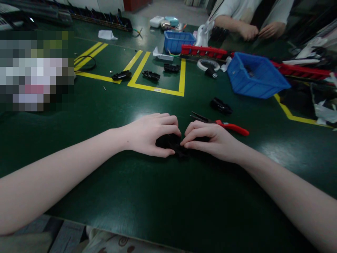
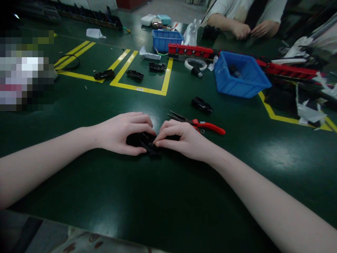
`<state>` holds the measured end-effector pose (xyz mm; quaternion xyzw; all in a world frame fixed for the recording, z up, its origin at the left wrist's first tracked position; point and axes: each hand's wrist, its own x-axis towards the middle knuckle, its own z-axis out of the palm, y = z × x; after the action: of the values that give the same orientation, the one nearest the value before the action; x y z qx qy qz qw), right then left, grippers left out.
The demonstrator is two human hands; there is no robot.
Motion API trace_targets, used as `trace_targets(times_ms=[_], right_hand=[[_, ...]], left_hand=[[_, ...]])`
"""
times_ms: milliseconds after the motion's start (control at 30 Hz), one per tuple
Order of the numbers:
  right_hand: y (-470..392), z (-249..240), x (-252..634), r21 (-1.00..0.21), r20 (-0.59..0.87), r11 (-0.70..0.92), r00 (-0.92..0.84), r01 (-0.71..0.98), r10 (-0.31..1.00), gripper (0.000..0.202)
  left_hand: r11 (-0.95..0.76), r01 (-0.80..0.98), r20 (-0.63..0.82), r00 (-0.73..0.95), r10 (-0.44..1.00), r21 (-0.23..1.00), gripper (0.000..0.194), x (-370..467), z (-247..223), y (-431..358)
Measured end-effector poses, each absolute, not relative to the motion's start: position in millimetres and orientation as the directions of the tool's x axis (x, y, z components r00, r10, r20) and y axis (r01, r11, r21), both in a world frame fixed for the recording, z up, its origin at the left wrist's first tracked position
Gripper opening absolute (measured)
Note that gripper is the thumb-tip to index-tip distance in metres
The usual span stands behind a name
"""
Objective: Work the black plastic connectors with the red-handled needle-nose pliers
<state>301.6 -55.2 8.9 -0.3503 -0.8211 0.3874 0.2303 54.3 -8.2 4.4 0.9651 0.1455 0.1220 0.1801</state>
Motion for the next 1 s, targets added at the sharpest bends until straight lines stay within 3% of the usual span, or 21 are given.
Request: trace_targets(times_ms=[167, 367, 667, 1000], right_hand=[[-55.2, 8.3, 299.9, -0.796, 0.116, 0.455, -0.636, 0.400, 0.763, 0.012], [-53.6, 5.0, 300.2, -0.813, 0.135, 0.458, -0.649, 0.359, 0.749, 0.014], [-56.1, 4.8, 297.7, -0.824, 0.158, 0.444, -0.608, 0.353, 0.778, 0.008], [-49.9, 6.1, 304.8, -0.858, 0.105, 0.385, -0.616, 0.341, 0.781, 0.017]], left_hand=[[-0.903, 0.194, 0.254, 0.918, 0.305, 0.383, 0.048, 56.5, 3.2, -13.0], [-0.935, 0.107, 0.265, 0.942, 0.204, 0.338, 0.033, 58.0, 5.2, -20.3], [-0.860, 0.164, 0.234, 0.922, 0.307, 0.484, 0.033, 57.6, 5.5, -20.4], [-0.867, 0.166, 0.258, 0.913, 0.314, 0.470, 0.036, 55.0, 5.5, -18.0]])
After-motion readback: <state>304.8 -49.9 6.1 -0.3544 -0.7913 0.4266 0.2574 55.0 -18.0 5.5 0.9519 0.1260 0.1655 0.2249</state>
